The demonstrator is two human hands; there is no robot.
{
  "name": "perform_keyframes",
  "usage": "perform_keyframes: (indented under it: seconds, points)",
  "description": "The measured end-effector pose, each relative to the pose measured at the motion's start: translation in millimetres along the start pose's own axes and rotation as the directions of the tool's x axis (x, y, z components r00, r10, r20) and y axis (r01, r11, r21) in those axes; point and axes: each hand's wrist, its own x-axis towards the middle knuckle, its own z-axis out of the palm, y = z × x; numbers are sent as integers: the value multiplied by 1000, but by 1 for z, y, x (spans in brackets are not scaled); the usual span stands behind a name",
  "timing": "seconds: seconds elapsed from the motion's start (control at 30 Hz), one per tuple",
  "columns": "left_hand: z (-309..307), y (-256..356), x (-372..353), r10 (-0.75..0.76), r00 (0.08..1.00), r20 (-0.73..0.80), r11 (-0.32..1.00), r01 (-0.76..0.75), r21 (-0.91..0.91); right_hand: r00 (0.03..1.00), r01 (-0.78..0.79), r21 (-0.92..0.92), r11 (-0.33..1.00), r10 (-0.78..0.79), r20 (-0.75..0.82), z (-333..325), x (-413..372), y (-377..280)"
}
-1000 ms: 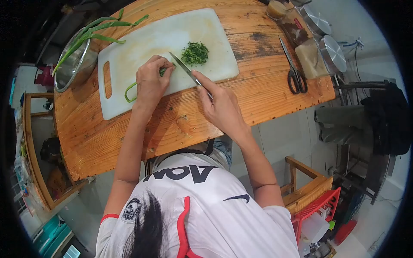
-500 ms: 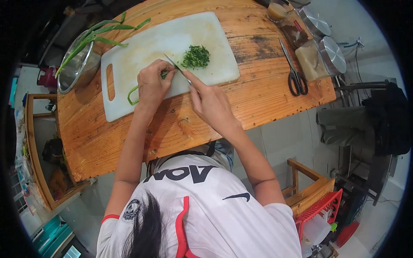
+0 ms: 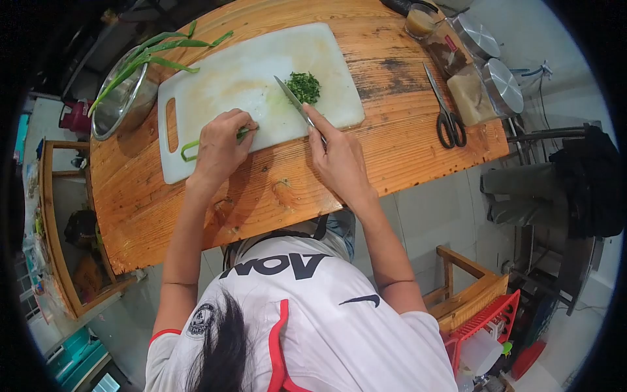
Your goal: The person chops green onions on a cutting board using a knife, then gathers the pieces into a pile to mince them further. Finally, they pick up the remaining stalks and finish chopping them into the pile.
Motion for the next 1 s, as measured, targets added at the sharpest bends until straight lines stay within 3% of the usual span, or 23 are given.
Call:
perform_keyframes:
  seconds: [0.07, 0.2, 0.4, 0.5, 0.7, 0.9, 1.0]
  points:
    - [-3, -1, 0, -12, 1000, 24, 1000, 11, 23, 1000, -16, -14, 1000, 16, 26, -3, -1, -11]
    - [-7, -6, 0, -26, 998, 52, 997, 22, 77, 983, 182, -22, 983, -182, 35, 27, -3, -11]
    - [-13, -14, -1, -29, 998, 52, 996, 33, -88, 995, 68, -85, 994, -73, -60, 7, 6, -1]
    - [-15, -15, 4, -23, 996, 90, 995, 32, -94, 999, 36, 4, 999, -36, -30, -8, -3, 1]
    - [-10, -20, 14, -22, 995, 99, 994, 32, -105, 991, 107, 60, 992, -111, 77, -5, -18, 9]
    - [-19, -18, 10, -34, 995, 90, 994, 43, -102, 999, 39, -71, 997, -37, 23, -20, 1, 12]
    - [-22, -20, 7, -50, 988, 145, 994, 64, -93, 988, 143, 29, 989, -145, 56, -7, 0, 4]
